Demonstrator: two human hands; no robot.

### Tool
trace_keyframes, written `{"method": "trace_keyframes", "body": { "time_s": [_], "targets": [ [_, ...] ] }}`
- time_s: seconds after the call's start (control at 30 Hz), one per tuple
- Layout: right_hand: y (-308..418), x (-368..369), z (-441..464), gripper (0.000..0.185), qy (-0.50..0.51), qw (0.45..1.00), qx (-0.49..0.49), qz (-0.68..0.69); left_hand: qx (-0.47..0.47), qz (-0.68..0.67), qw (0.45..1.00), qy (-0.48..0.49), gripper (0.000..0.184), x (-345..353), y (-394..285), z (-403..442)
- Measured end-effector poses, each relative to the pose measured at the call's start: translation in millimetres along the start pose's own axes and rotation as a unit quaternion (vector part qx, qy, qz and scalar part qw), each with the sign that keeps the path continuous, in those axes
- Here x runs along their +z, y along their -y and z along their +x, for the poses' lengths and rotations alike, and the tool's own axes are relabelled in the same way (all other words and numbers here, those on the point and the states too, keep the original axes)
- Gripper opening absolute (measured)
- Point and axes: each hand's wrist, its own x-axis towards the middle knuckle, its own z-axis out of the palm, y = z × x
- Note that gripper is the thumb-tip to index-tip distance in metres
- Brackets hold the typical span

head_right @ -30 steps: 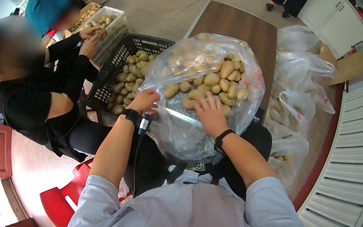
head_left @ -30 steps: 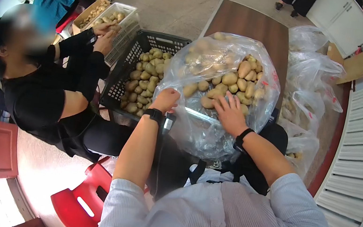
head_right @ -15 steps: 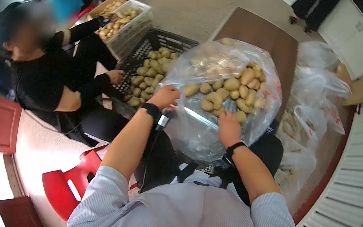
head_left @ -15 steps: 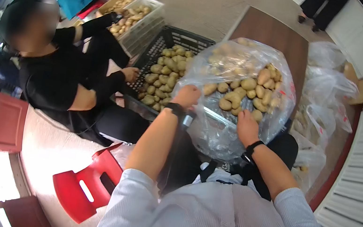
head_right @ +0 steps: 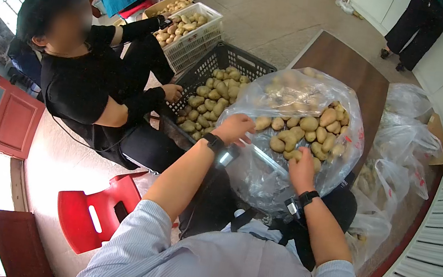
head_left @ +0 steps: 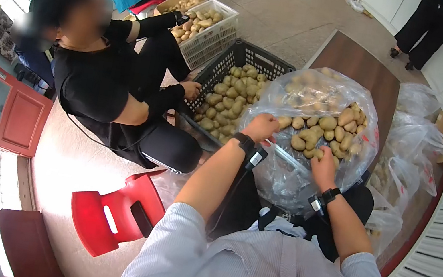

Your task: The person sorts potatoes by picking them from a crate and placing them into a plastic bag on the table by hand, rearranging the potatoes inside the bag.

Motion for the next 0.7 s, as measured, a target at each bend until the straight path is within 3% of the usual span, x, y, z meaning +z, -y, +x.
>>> {"method": "trace_keyframes", "body": {
  "time_s": [0.2, 0.27, 0.3, 0.37, 0.4, 0.47, 0.5, 0.6, 0.7],
  "targets": [
    [49.8, 6.6, 20.9, 0.039, 0.022, 0.991, 0.035, 0.127, -0.008, -0.073, 0.997, 0.012, 0.033, 8.1, -6.0, -5.2],
    [60.6, 16.8, 25.3, 0.036, 0.073, 0.96, 0.036, 0.267, -0.019, -0.103, 0.994, 0.024, 0.036, 11.0, -11.1, -11.4],
    [72.9, 16.0, 26.9, 0.036, 0.071, 0.96, 0.036, 0.267, -0.018, -0.102, 0.994, 0.024, 0.036, 11.4, -11.6, -12.8],
    [93.7, 13.5, 28.3, 0.03, 0.169, 0.927, 0.075, 0.325, -0.012, -0.147, 0.986, 0.076, 0.038, 11.2, -10.8, -13.9],
    [98.7, 15.1, 29.1, 0.03, 0.168, 0.928, 0.075, 0.324, -0.012, -0.147, 0.986, 0.077, 0.038, 9.6, -8.2, -11.6],
    [106.2, 15.6, 28.3, 0.031, 0.112, 0.971, -0.045, 0.208, 0.053, -0.105, 0.984, 0.136, 0.036, 7.9, -4.0, -7.6],
    [109.8, 16.4, 26.9, 0.032, 0.108, 0.965, -0.053, 0.235, 0.076, -0.093, 0.981, 0.156, 0.036, 8.0, -3.3, -6.2],
    [119.5, 8.8, 24.2, 0.036, 0.082, 0.972, -0.079, 0.205, 0.013, -0.203, 0.967, 0.151, 0.03, 3.1, -4.2, 1.1],
    [114.2, 0.8, 24.2, 0.032, 0.068, 0.98, -0.097, 0.159, 0.071, -0.166, 0.977, 0.115, 0.027, -4.8, 5.9, 4.0]
  ]
}}
